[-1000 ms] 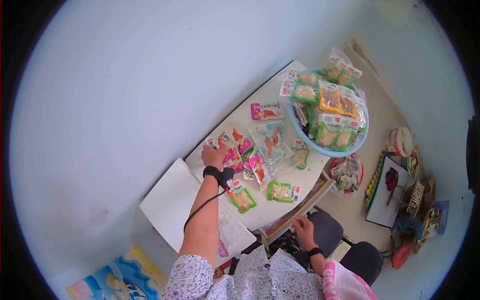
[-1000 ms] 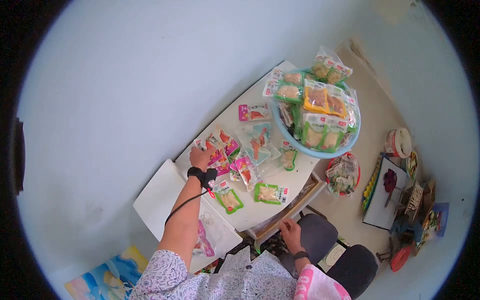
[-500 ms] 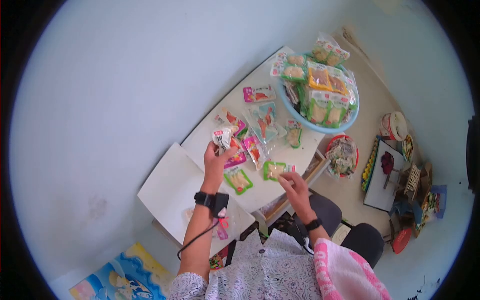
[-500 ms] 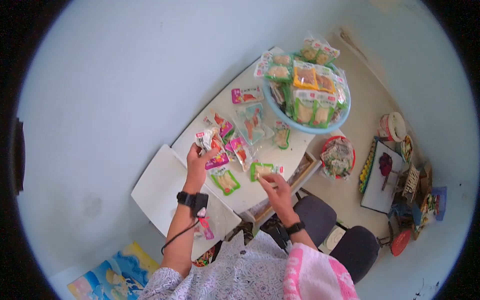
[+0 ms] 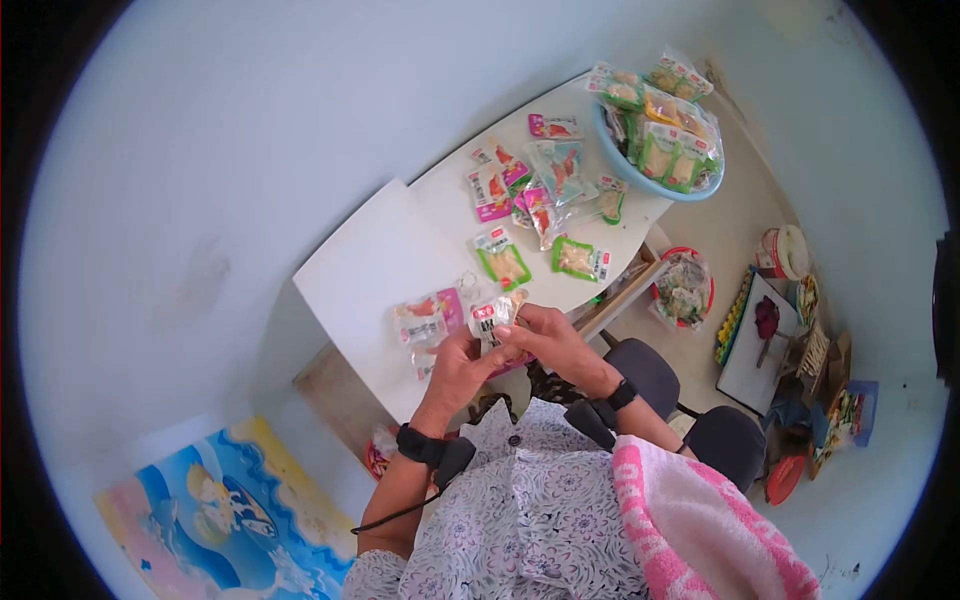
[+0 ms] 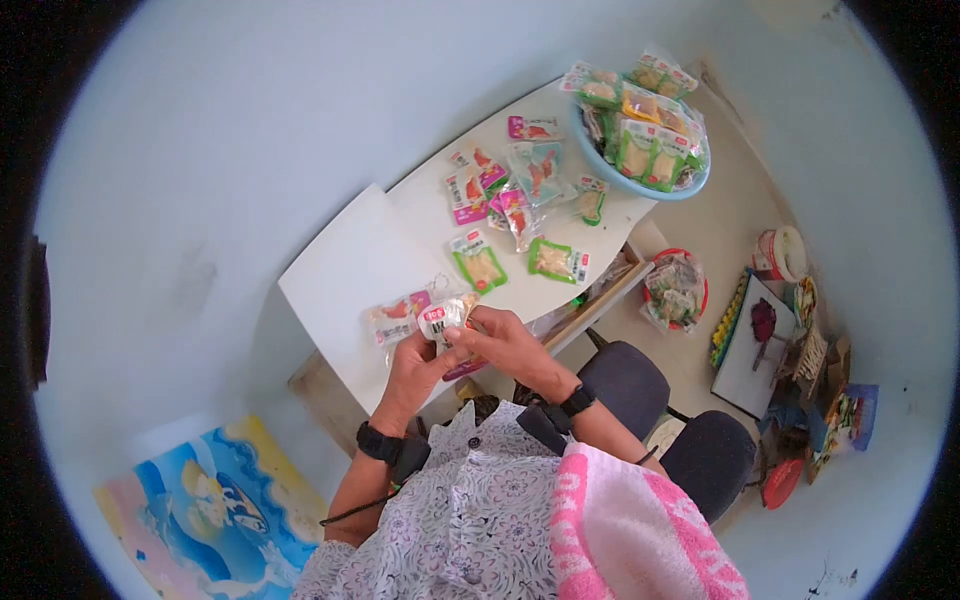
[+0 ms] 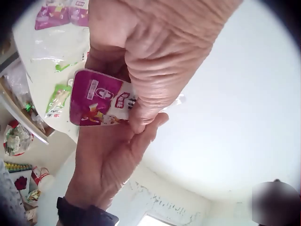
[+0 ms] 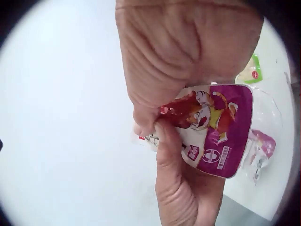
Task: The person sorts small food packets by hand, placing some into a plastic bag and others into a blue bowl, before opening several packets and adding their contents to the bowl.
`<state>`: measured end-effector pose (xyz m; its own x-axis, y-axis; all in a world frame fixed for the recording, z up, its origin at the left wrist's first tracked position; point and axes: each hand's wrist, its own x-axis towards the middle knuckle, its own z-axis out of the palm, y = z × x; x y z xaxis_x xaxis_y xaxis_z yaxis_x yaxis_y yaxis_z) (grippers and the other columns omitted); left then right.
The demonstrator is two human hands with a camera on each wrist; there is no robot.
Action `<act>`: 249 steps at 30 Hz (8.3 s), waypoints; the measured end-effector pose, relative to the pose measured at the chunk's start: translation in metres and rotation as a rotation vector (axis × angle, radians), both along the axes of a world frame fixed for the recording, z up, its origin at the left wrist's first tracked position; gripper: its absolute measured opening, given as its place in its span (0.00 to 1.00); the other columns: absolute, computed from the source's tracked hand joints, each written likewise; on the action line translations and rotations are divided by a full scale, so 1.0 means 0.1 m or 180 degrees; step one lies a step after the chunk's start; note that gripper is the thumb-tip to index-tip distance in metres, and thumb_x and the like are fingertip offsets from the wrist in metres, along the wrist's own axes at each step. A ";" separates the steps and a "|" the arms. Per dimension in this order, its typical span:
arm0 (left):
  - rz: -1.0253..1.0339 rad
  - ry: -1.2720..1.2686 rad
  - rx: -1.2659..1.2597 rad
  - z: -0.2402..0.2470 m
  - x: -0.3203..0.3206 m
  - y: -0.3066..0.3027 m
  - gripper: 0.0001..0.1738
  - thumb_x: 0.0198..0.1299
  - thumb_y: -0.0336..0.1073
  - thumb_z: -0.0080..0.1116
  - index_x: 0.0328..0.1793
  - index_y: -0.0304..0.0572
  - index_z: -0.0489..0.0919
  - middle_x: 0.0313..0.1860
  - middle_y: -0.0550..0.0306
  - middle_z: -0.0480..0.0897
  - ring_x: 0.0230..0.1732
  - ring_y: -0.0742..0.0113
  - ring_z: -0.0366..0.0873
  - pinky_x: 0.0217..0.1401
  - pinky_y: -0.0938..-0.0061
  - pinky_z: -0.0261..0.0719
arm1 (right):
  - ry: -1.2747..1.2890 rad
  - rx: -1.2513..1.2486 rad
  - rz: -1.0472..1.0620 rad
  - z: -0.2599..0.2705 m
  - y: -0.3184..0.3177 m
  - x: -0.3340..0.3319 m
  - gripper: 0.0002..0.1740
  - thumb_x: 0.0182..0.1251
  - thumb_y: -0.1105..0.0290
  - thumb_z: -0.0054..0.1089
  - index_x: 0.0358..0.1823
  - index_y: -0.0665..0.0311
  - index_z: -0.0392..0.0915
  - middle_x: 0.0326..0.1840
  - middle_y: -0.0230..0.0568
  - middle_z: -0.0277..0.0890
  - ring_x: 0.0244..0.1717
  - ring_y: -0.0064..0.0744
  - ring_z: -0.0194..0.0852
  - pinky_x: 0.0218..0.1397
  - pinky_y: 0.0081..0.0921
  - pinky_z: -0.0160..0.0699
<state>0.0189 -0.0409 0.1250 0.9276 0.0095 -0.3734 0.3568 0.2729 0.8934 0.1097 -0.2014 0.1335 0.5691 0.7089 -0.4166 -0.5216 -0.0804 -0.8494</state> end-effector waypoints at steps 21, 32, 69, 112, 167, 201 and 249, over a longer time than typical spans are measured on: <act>0.0285 -0.0444 0.1691 0.44 -1.41 0.00 0.10 0.64 0.34 0.65 0.46 0.34 0.83 0.32 0.61 0.84 0.33 0.82 0.76 0.35 0.79 0.75 | -0.0312 0.0287 -0.0027 0.18 0.19 -1.25 0.10 0.71 0.66 0.64 0.35 0.65 0.81 0.26 0.26 0.77 0.32 0.13 0.74 0.34 0.17 0.71; 0.0678 -0.0801 -0.0138 0.21 -1.64 -0.11 0.14 0.68 0.34 0.63 0.55 0.34 0.83 0.46 0.62 0.86 0.45 0.78 0.80 0.47 0.80 0.78 | -0.0928 0.0488 0.0208 0.30 0.07 -1.40 0.15 0.78 0.61 0.55 0.41 0.68 0.80 0.32 0.21 0.73 0.37 0.10 0.65 0.41 0.16 0.69; 0.2586 -0.0717 0.0062 0.58 -1.72 0.22 0.12 0.64 0.40 0.67 0.46 0.40 0.85 0.32 0.68 0.83 0.26 0.83 0.75 0.27 0.84 0.71 | -0.0074 0.0790 -0.0351 0.33 0.24 -1.54 0.21 0.80 0.55 0.52 0.55 0.67 0.79 0.45 0.34 0.82 0.46 0.21 0.76 0.54 0.27 0.77; 0.0544 0.0325 -0.0418 -0.21 -2.18 0.13 0.18 0.60 0.36 0.70 0.52 0.32 0.82 0.42 0.59 0.86 0.35 0.74 0.81 0.41 0.78 0.81 | -0.1330 -0.0797 0.0999 0.01 -0.14 -1.69 0.18 0.58 0.61 0.76 0.39 0.68 0.81 0.29 0.35 0.77 0.32 0.20 0.72 0.36 0.25 0.72; 0.0166 -0.0386 0.3686 -0.79 -0.10 -0.20 0.08 0.60 0.37 0.59 0.36 0.41 0.76 0.27 0.44 0.81 0.30 0.42 0.81 0.32 0.50 0.76 | 0.0087 -0.0493 -0.0215 -1.03 -0.38 -0.19 0.17 0.74 0.66 0.60 0.59 0.67 0.78 0.51 0.32 0.83 0.47 0.19 0.80 0.49 0.23 0.82; 0.2056 0.0558 0.2585 -1.35 -0.98 0.52 0.37 0.61 0.47 0.66 0.69 0.29 0.69 0.58 0.40 0.75 0.58 0.49 0.76 0.63 0.62 0.73 | -0.0631 -0.1389 0.2217 -1.28 0.77 -0.34 0.14 0.65 0.66 0.69 0.43 0.71 0.83 0.35 0.42 0.85 0.26 0.28 0.83 0.30 0.25 0.83; 0.0871 0.1041 0.3468 -2.69 2.96 0.56 0.40 0.42 0.48 0.79 0.58 0.30 0.76 0.49 0.40 0.81 0.52 0.45 0.80 0.55 0.54 0.79 | 0.0126 -0.1994 -0.0684 -1.96 -1.82 0.06 0.04 0.69 0.78 0.57 0.40 0.72 0.76 0.28 0.40 0.81 0.27 0.25 0.81 0.31 0.23 0.81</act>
